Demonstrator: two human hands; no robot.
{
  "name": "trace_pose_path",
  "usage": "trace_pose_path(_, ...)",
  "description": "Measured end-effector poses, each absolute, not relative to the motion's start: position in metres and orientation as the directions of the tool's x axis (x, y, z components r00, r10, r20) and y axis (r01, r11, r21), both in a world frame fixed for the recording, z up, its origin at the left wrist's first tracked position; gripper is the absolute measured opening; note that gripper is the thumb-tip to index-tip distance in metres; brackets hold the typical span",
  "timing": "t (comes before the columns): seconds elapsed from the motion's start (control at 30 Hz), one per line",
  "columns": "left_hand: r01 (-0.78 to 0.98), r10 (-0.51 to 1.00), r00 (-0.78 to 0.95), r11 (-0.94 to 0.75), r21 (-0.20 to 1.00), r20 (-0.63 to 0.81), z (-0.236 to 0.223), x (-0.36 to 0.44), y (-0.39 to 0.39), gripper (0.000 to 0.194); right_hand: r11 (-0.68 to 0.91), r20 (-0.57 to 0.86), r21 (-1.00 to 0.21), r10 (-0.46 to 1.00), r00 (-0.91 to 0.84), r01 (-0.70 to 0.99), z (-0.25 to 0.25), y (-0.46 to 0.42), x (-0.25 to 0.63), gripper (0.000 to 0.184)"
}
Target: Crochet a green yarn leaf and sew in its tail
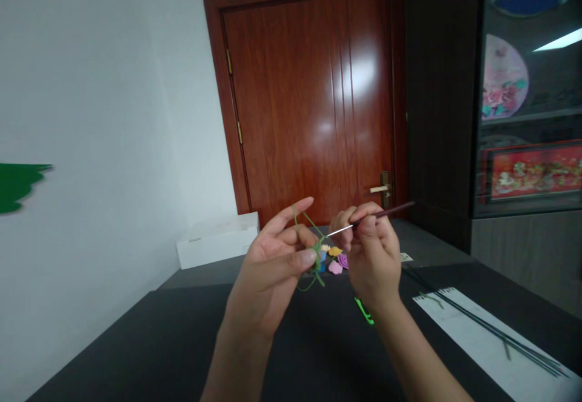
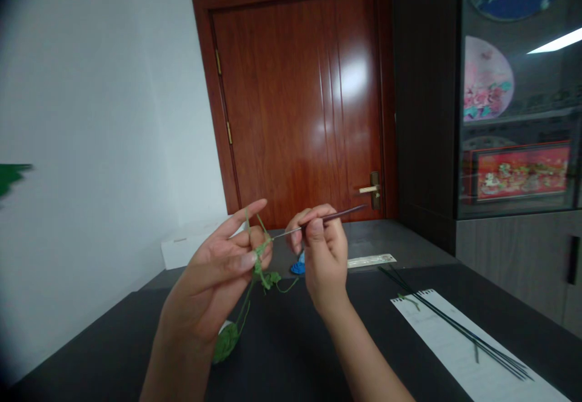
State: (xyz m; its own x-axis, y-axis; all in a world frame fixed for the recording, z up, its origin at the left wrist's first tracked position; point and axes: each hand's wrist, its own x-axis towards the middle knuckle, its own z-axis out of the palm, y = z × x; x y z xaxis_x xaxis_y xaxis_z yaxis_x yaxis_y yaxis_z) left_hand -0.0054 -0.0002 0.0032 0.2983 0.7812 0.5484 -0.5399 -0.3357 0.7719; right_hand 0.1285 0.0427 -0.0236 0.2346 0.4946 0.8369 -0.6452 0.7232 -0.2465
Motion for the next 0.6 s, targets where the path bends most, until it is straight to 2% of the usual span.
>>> trace_pose_path(0.13, -0.546, 0.771, 0.31, -0.334, 0.768, 0.556, 0.003, -0.008, 0.005, 0.06, 0.445, 0.754, -0.382, 0.657, 0.006, -0.81, -0.019, 0.041, 0.133, 0.021)
trace_pose_path(0.23, -0.517, 0.769, 0.265, -0.396, 0.759, 0.582, 0.001, -0.008, 0.008, 0.065, 0.299, 0.713, -0.466, 0.684, -0.154, -0.833, -0.015, 0.04, 0.132, 0.022)
trace_pose_path(0.3, -0.487, 0.759, 0.234, -0.45, 0.749, 0.608, 0.0, -0.008, 0.009, 0.073, 0.261, 0.697, -0.513, 0.683, -0.219, -0.818, -0.014, 0.039, 0.131, 0.026)
trace_pose_path(0.4, -0.446, 0.745, 0.185, -0.518, 0.73, 0.641, 0.001, -0.006, 0.007, 0.083, 0.304, 0.704, -0.542, 0.674, -0.225, -0.783, -0.014, 0.039, 0.129, 0.026)
trace_pose_path(0.6, -0.378, 0.775, 0.096, -0.552, 0.743, 0.624, 0.008, 0.004, -0.008, 0.076, 0.675, 0.835, -0.387, 0.546, 0.072, -0.628, -0.016, 0.04, 0.123, 0.019)
